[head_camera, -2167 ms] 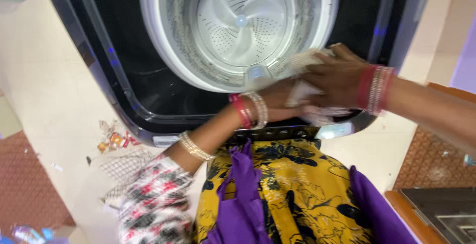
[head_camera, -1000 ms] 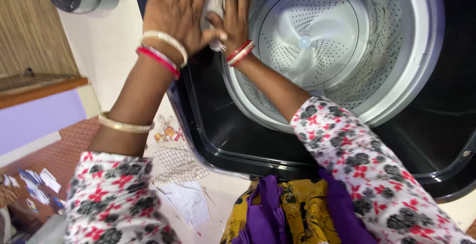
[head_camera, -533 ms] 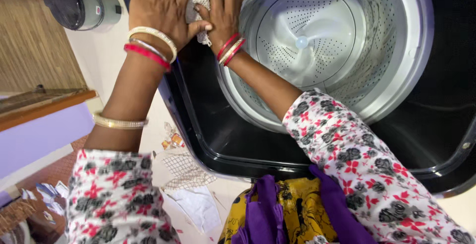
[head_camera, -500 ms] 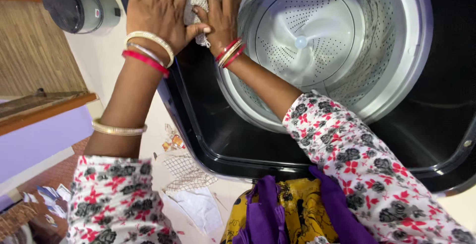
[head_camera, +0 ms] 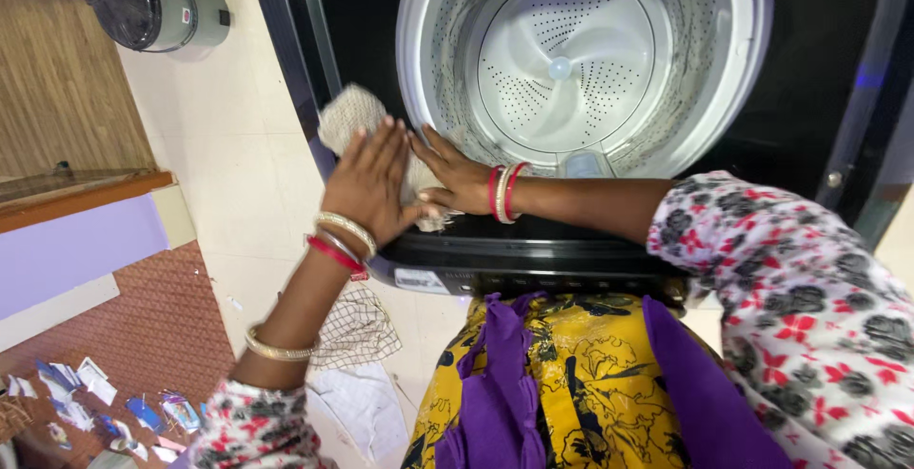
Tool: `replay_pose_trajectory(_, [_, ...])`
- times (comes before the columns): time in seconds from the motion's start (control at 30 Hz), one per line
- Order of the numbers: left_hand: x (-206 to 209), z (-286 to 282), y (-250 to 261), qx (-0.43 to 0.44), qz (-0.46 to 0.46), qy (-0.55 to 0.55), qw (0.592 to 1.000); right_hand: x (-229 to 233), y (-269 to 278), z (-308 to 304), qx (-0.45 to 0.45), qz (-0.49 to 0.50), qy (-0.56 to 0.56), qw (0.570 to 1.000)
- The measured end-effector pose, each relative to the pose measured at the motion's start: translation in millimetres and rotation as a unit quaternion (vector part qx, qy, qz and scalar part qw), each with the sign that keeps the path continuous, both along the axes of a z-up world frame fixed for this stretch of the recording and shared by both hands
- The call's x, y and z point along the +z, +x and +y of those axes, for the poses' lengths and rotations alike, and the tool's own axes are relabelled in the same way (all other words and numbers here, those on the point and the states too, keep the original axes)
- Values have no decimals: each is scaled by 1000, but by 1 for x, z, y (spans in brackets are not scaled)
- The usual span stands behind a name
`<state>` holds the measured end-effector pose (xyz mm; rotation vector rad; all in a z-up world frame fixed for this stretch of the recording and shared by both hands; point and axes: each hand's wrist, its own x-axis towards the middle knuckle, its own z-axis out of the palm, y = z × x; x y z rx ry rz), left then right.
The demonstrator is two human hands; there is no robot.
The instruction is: The person wipes the exterior lid and then the interior drum and rim of a top-loading washing machine using a cloth.
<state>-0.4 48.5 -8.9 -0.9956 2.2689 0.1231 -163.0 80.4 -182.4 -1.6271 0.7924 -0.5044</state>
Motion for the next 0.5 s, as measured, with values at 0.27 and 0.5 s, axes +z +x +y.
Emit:
replay_pose_trajectory(0.27, [-3,83,-33,222,296,82,925,40,-98,-3,268,137,-1,954])
replay_pose_trajectory(0.5, [-7,68,-141,194,349,274,875,97,-232,7,266,236,41,934])
